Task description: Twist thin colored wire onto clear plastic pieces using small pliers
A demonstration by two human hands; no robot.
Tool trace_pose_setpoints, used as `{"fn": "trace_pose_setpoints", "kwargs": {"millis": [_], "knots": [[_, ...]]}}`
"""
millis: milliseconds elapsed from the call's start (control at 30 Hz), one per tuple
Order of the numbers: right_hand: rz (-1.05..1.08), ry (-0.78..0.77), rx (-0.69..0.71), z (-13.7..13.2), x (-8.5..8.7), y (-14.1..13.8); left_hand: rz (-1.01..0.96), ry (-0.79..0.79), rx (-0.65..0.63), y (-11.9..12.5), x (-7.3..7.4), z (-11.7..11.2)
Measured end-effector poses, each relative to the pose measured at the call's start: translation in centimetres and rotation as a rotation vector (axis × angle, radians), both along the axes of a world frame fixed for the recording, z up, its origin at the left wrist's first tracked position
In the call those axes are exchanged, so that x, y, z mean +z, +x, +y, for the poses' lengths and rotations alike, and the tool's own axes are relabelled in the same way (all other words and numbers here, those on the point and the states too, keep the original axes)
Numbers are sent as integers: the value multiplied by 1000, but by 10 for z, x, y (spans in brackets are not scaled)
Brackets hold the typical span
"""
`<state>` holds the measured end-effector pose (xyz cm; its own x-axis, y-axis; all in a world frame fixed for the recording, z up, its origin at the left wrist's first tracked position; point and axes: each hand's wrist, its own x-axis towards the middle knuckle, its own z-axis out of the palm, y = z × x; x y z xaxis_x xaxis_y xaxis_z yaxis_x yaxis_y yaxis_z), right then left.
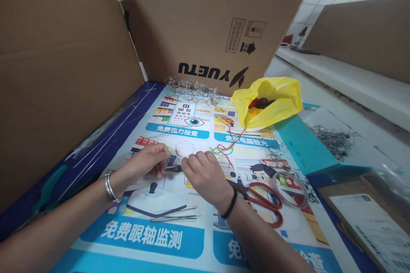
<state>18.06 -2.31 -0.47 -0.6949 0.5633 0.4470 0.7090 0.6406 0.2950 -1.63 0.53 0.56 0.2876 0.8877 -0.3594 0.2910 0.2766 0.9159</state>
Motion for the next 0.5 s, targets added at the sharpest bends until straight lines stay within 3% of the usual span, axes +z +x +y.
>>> {"fn": "trace_pose_setpoints", "kwargs": {"millis": [500], "knots": [[-16,-27,6,1,-3,-1,35,13,-37,1,-3,0]]}}
